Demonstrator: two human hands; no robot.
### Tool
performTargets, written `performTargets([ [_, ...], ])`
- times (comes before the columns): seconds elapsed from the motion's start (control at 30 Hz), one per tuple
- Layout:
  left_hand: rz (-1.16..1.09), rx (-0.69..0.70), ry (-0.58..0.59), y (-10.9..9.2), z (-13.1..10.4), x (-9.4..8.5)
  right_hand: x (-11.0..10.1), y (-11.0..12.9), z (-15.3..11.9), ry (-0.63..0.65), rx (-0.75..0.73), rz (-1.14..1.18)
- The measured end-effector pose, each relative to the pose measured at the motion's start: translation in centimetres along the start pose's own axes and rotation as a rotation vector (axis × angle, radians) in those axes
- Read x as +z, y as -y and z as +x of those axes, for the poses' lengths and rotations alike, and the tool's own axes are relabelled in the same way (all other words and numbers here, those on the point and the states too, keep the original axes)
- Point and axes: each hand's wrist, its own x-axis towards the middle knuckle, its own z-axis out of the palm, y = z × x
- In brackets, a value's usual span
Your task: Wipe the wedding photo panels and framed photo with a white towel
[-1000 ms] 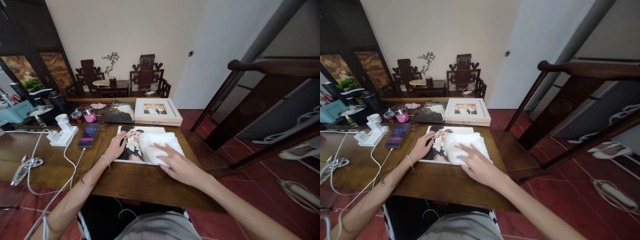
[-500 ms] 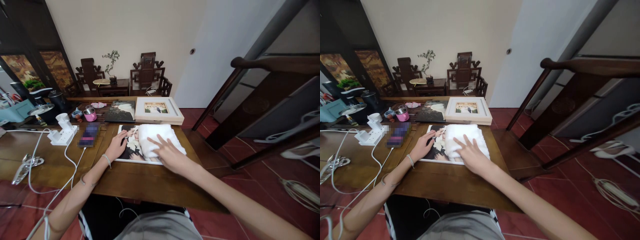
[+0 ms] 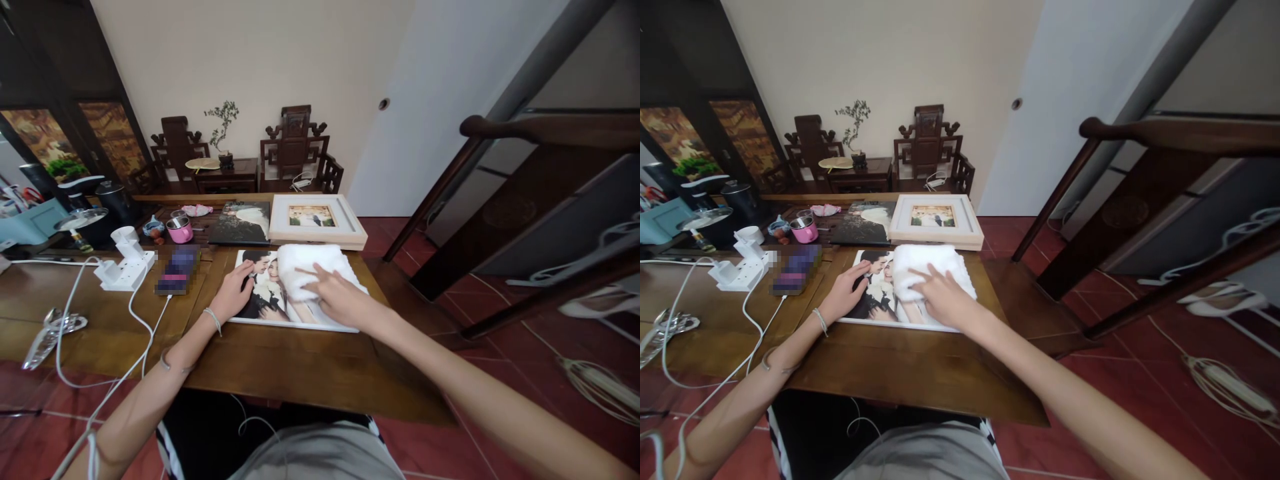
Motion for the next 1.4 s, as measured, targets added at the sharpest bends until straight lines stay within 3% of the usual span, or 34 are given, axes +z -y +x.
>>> performTargets([
  [0.17, 0.003, 0.012, 0.007, 0.2, 0.0, 0.0, -0.5, -2.4, 4.2, -0.042, 0.027, -0.022],
  [0.33, -0.001, 0.009, 0.005, 0.2, 0.0, 0.1, -0.2, -2.1, 4.3, -0.050, 0.033, -0.033],
  [0.47, -0.012, -0.003, 0.004, 0.0, 0.0, 0.0, 0.4, -0.6, 1.3, -0.034, -0.011, -0.004],
  [0.7, -0.013, -0.008, 0.006, -0.2, 0.0, 0.0, 1.1, 3.7, -6.8, 0.051, -0.093, 0.117],
  [0.83, -0.018, -0.002, 0.000, -0.2, 0.0, 0.0, 1.1, 5.1, -8.1, 0.082, -0.147, 0.162],
  [0.93, -0.007, 0.000, 0.002, -0.1, 0.0, 0.0, 0.6, 4.7, -6.3, 0.084, -0.119, 0.148],
  [1.23, 0.003, 0.007, 0.005, 0.3, 0.1, 0.1, -0.5, 0.5, 4.1, -0.023, 0.011, 0.076],
  [1.4, -0.004, 0.004, 0.005, 0.3, 0.0, 0.2, 0.0, 0.5, 5.0, -0.061, 0.029, 0.079],
])
